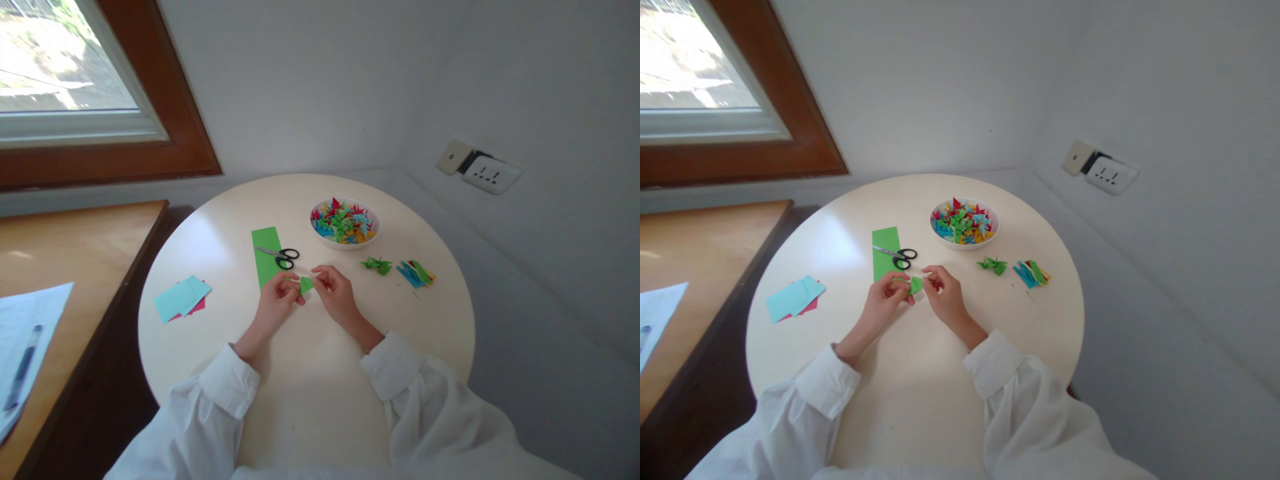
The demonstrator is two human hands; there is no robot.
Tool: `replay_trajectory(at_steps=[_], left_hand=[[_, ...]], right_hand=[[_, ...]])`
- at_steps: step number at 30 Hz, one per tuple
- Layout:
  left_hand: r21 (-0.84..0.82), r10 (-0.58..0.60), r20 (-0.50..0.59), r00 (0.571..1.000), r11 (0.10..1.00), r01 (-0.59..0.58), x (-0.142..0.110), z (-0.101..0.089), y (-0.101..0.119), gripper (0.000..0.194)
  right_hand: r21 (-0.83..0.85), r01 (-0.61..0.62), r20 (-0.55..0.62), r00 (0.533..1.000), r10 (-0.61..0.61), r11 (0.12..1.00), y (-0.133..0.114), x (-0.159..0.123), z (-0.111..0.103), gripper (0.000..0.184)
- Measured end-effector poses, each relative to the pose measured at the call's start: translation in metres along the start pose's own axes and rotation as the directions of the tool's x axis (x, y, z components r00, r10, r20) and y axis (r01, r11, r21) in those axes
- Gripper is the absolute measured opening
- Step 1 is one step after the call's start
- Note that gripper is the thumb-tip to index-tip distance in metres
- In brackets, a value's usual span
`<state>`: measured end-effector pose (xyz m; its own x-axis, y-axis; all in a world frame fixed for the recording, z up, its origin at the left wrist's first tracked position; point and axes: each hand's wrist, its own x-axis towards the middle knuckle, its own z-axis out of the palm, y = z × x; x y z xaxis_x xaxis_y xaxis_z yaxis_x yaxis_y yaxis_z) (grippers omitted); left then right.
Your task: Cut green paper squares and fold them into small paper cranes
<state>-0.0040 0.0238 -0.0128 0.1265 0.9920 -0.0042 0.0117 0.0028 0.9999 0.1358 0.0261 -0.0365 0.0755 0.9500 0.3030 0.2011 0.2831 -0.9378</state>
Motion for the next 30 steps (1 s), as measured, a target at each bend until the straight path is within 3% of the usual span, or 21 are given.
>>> replay_trajectory(at_steps=[3,7,10,12,15,23,30], left_hand=[[0.087,0.030,-0.010,1.000,0.996,-0.029,-0.0006,-0.0002,-0.0004,0.018],[0.285,0.200,-0.077,0.977,0.943,-0.171,-0.0015,-0.0032,0.0001,0.024],[0.333,0.234,0.014,0.972,0.915,-0.225,-0.0013,-0.0055,-0.0016,0.026],[0.322,0.243,0.060,0.968,0.913,-0.249,-0.0008,-0.0060,-0.0037,0.019],[0.280,0.250,0.019,0.968,0.928,-0.245,0.0003,-0.0061,-0.0060,0.009],[0.125,0.134,-0.071,0.988,0.984,-0.124,0.0032,-0.0063,-0.0017,0.013],[0.063,0.086,-0.004,0.996,0.994,-0.086,0.0017,-0.0049,0.0027,0.014]], right_hand=[[-0.007,-0.020,-0.011,1.000,0.019,1.000,0.0009,0.0001,0.0005,0.013],[-0.014,-0.066,-0.061,0.996,0.065,0.998,0.0020,0.0016,0.0001,0.012],[-0.003,-0.074,-0.064,0.995,0.074,0.997,0.0038,0.0024,0.0000,0.011],[0.003,-0.069,-0.051,0.996,0.069,0.998,0.0052,0.0023,0.0005,0.011],[0.017,-0.065,-0.024,0.998,0.065,0.998,0.0057,0.0016,0.0014,0.011],[0.069,0.007,0.031,0.999,-0.009,0.998,-0.0036,-0.0007,0.0020,0.021],[0.220,-0.087,0.195,0.980,0.044,0.972,-0.0020,-0.0021,0.0037,0.016]])
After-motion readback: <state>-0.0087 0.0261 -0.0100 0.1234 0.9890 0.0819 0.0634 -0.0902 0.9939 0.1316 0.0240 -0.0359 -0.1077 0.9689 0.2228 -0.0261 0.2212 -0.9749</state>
